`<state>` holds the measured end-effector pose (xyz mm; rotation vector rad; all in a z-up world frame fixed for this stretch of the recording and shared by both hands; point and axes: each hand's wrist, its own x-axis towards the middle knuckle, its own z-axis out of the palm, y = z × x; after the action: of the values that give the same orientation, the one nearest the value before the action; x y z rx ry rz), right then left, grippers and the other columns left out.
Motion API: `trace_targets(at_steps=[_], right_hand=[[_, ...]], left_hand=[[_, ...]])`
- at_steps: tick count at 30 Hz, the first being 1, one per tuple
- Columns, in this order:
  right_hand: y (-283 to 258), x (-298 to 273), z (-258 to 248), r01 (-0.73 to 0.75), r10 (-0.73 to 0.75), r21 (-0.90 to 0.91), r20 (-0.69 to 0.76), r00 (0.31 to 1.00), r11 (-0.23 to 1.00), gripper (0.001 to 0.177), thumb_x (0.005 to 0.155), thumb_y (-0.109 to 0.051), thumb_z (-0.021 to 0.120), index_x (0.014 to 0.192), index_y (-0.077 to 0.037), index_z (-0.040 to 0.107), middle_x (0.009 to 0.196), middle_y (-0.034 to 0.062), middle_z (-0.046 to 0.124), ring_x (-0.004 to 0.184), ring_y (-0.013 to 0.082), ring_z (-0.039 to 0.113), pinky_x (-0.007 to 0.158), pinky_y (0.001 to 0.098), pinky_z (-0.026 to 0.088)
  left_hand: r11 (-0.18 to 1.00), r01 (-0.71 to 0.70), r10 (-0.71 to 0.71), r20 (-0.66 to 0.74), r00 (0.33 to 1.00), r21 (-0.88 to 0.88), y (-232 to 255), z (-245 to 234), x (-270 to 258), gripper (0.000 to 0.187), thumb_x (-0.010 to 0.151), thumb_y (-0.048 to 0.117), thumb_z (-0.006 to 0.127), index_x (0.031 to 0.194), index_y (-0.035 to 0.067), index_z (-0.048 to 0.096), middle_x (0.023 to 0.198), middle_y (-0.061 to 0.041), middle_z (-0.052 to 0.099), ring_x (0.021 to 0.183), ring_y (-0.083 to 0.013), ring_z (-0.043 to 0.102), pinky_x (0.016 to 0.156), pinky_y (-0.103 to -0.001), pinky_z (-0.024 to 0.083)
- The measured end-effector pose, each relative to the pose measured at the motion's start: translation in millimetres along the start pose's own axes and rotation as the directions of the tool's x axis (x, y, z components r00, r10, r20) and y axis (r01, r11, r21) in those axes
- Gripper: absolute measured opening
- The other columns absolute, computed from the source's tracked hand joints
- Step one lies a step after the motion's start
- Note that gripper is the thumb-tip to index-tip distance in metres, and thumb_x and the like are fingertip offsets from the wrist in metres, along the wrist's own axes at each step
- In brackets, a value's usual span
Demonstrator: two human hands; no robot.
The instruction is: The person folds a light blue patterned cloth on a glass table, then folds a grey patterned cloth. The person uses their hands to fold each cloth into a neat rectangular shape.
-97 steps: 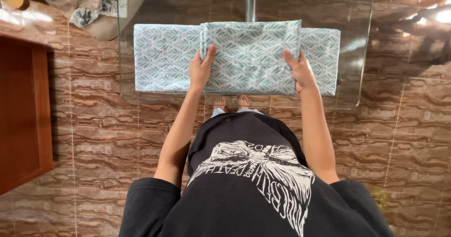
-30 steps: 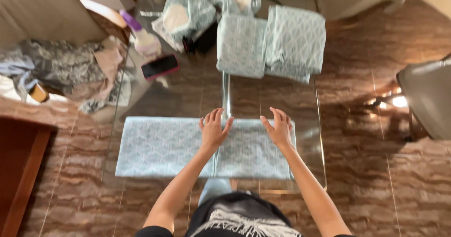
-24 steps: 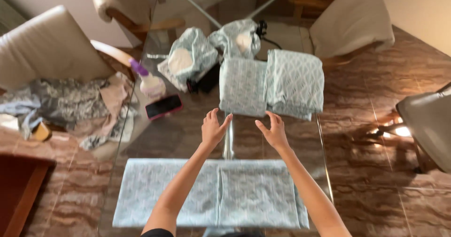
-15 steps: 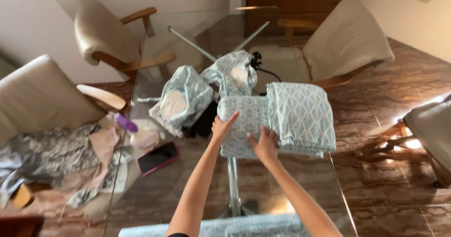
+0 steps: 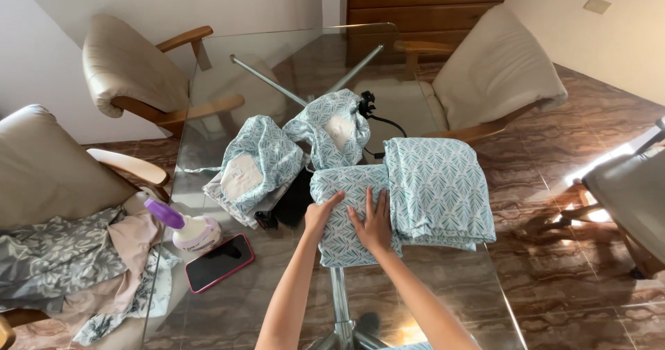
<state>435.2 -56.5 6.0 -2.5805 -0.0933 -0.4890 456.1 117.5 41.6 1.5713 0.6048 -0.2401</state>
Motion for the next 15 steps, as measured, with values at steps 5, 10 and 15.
trace_targets(at_steps=[5,10,15], right_hand=[[6.6,-47.9,-13.0,0.033,-0.042,0.119,0.072,0.997,0.992,0.09,0.096,-0.067,0.047,0.164,-0.013,0.021,0.165,0.0339,0.018,0.152,0.0484,0.019,0.121,0.0532,0.024],[5.6,-105.1,-45.5,0.155,-0.166,0.169,0.052,0.985,0.973,0.087,0.101,-0.061,0.048,0.166,-0.01,0.021,0.168,0.0307,0.017,0.155,0.0475,0.018,0.125,0.056,0.017],[-9.7,-159.3,-125.4,0.182,-0.24,0.278,0.19,0.952,0.943,0.09,0.095,-0.055,0.063,0.163,-0.011,0.024,0.169,0.029,0.016,0.157,0.0452,0.015,0.124,0.0522,0.015]], left_hand=[[0.927,0.025,0.038,0.158,0.987,-0.373,-10.9,-12.6,-65.4,0.07,0.069,0.04,0.087,0.123,-0.002,0.069,0.113,-0.015,0.075,0.096,-0.0253,0.073,0.08,-0.038,0.058],[0.866,-0.024,0.142,0.199,0.97,-0.499,-51.8,-23.1,-126.1,0.07,0.073,0.031,0.084,0.132,0.004,0.058,0.116,-0.012,0.071,0.099,-0.0237,0.07,0.081,-0.039,0.059],[0.731,-0.337,0.339,-0.113,0.934,-0.593,-82.8,-22.6,-199.6,0.072,0.075,0.024,0.086,0.136,0.002,0.054,0.123,-0.011,0.067,0.109,-0.0234,0.066,0.092,-0.038,0.054]])
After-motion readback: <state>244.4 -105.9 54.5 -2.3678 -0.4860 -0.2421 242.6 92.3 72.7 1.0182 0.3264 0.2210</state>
